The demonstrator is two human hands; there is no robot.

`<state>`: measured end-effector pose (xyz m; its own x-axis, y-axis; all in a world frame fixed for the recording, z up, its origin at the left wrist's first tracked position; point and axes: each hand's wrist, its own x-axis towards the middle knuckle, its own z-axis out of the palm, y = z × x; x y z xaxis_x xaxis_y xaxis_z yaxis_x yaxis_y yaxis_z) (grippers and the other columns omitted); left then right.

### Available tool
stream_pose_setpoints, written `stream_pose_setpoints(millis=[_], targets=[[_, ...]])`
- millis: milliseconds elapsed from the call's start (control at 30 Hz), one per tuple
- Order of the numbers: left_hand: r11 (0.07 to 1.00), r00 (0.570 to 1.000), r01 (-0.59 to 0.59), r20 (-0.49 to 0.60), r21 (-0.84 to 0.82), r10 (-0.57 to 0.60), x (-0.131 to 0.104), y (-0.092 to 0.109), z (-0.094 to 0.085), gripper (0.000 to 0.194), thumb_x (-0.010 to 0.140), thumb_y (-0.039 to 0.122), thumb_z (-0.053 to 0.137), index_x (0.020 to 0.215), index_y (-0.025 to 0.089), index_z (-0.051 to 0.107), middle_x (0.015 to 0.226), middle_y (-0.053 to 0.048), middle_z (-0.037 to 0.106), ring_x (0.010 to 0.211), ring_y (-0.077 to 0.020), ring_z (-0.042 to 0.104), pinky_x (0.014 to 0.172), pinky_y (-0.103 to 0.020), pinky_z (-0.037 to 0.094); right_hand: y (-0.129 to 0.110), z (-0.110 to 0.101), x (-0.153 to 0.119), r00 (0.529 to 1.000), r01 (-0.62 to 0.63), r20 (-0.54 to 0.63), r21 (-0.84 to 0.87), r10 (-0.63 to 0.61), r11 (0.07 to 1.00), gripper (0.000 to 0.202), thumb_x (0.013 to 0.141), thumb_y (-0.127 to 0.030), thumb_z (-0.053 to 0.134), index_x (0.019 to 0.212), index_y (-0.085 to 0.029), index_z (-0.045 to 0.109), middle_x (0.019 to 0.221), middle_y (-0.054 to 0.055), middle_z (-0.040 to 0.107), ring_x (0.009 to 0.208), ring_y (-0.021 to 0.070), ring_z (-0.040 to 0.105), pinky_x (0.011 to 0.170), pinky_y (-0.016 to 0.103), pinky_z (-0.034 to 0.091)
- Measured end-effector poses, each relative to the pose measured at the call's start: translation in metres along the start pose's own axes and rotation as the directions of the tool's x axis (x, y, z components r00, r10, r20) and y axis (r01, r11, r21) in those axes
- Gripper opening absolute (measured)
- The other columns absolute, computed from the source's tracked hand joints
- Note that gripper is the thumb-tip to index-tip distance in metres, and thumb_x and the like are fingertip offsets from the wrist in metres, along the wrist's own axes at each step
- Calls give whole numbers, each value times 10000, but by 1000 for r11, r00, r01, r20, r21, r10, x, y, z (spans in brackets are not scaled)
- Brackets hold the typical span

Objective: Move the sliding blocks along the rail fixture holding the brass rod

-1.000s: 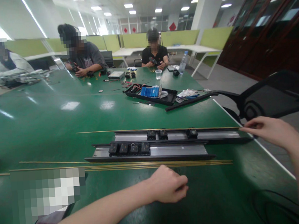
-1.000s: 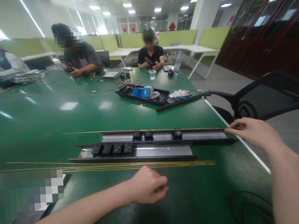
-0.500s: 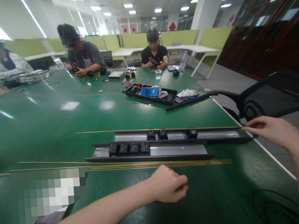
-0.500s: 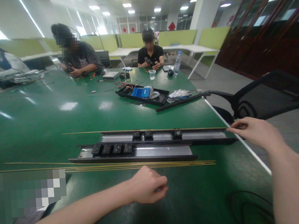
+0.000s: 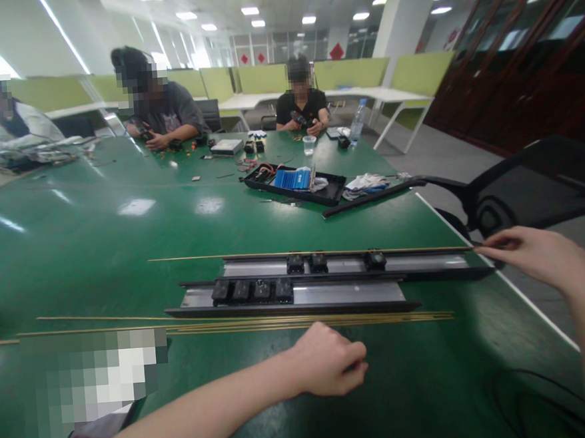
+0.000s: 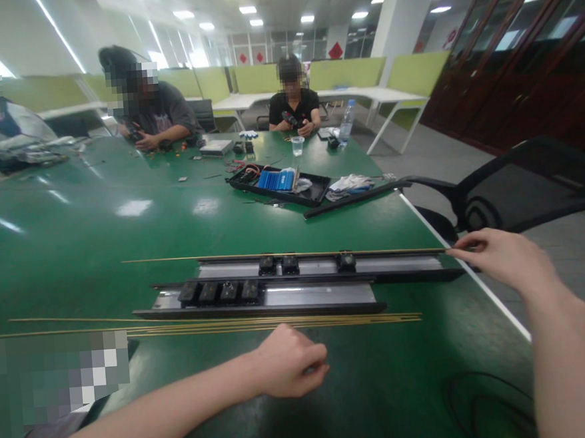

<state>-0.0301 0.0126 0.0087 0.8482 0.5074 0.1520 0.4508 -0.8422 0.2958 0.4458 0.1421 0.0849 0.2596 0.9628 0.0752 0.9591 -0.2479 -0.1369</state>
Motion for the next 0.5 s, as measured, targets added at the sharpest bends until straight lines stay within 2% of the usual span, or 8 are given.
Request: stream_pose_setpoints(millis=[167, 333, 500], targets=[[1000, 1000, 7, 17, 4, -7, 1, 1, -1, 213, 945, 330, 569, 774, 204, 553, 652, -6, 694, 581, -169, 679, 482, -247, 365, 2, -1, -1, 999, -42, 3, -20, 42, 999, 597, 613, -827, 643, 875, -304, 764, 907, 82, 778, 799, 337, 664, 625, 428, 459], [1000, 999, 14, 30, 0, -14, 1, 2, -3, 200, 944, 327, 566, 787, 204, 567, 665, -4, 701, 583, -163, 671, 489, -240, 363, 2, 0, -1, 999, -5, -40, -3, 5, 1000, 602, 604, -837, 641, 848, -301, 767, 865, 91, 773, 745, 335, 663, 580, 418, 446], [1000, 999, 17, 33, 2, -17, 1, 3, -5, 204, 947, 327, 564, 783, 206, 571, 666, 2, 699, 590, -161, 670, 488, -244, 354, 1, -1, -3, 999, -48, -25, 1, 48, 999, 608, 606, -828, 638, 885, -303, 767, 907, 98, 777, 807, 351, 662, 617, 433, 455]])
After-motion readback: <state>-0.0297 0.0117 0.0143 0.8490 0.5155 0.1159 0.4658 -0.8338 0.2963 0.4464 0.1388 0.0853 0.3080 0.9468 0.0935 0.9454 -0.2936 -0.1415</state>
